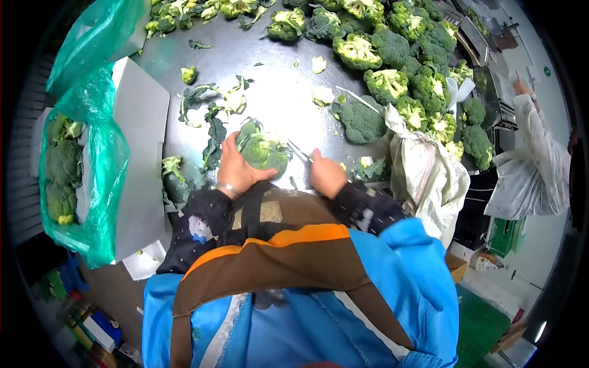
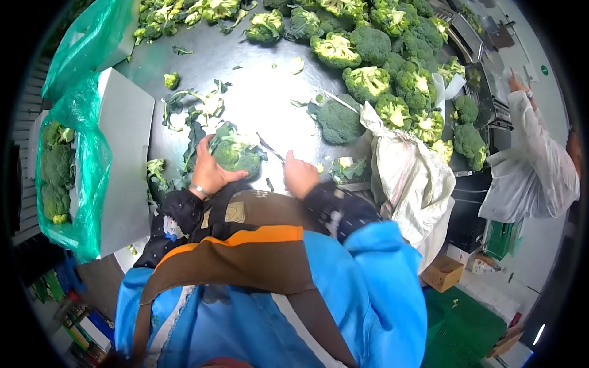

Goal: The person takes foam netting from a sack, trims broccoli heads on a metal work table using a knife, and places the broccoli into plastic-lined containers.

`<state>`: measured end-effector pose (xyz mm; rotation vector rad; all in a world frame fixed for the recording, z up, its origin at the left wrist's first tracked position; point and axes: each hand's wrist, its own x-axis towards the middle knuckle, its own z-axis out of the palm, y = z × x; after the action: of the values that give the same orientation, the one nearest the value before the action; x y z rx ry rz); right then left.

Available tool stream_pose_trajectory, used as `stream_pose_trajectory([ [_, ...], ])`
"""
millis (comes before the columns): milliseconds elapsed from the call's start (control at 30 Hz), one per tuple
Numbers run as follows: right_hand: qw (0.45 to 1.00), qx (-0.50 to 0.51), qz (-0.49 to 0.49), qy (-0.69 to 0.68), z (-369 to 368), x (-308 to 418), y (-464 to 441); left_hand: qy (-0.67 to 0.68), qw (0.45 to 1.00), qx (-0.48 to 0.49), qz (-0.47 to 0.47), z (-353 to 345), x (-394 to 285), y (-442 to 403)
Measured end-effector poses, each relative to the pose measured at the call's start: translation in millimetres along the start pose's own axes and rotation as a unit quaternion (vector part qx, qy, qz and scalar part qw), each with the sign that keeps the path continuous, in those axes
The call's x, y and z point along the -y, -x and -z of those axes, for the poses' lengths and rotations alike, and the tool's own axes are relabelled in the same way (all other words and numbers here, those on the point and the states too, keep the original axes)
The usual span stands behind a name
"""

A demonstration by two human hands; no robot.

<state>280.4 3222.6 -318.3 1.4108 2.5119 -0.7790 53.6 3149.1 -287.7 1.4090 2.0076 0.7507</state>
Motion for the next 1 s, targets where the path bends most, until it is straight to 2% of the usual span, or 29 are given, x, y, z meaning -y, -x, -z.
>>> stream_pose_trajectory([
  [67,0.997,-0.051,0.000,-0.064,21,0,18,0.030,1.000,-0.006,-0.005,-2,6,5],
  [133,0.983,-0.102,0.040,-0.149,37,7,18,0.026,0.999,-0.010,-0.034,-1,7,9],
  [233,0.974,-0.069,0.080,-0.199,35,22,14,0.031,0.999,-0.006,-0.042,0,8,12],
  [333,0.961,-0.063,0.097,-0.252,48,56,-5,-0.004,0.996,-0.021,-0.091,-4,14,10],
  [433,0.960,-0.007,0.056,-0.275,50,51,-47,0.063,0.997,0.006,-0.047,1,21,14],
  [467,0.911,-0.148,0.032,-0.383,25,30,-62,0.102,0.994,0.014,-0.041,4,26,15],
  [500,0.862,-0.085,-0.079,-0.494,24,8,-66,0.141,0.989,0.020,-0.034,5,32,19],
  [533,0.781,-0.048,-0.201,-0.589,24,-13,-70,0.182,0.983,0.026,-0.025,7,37,24],
  [600,0.841,-0.151,-0.139,-0.501,25,-11,-56,0.264,0.963,0.043,0.030,15,35,24],
  [667,0.886,-0.172,-0.047,-0.427,21,-6,-41,0.339,0.934,0.036,0.108,19,31,21],
  [700,0.913,-0.132,-0.015,-0.386,31,0,-28,0.374,0.916,0.031,0.143,20,31,17],
  [733,0.919,-0.155,0.063,-0.356,17,-4,-27,0.328,0.937,0.003,0.122,17,36,12],
  [800,0.962,-0.116,0.126,-0.211,24,-3,-9,0.233,0.968,-0.051,0.075,11,40,1],
  [833,0.968,-0.102,0.134,-0.187,27,-4,-2,0.230,0.971,-0.062,0.034,13,31,1],
  [933,0.980,-0.061,0.142,-0.128,30,-3,17,-0.026,0.992,-0.091,-0.085,25,-1,-5],
  [1000,0.983,-0.054,0.145,-0.104,31,4,16,-0.042,0.995,-0.078,-0.049,24,-10,-9],
])
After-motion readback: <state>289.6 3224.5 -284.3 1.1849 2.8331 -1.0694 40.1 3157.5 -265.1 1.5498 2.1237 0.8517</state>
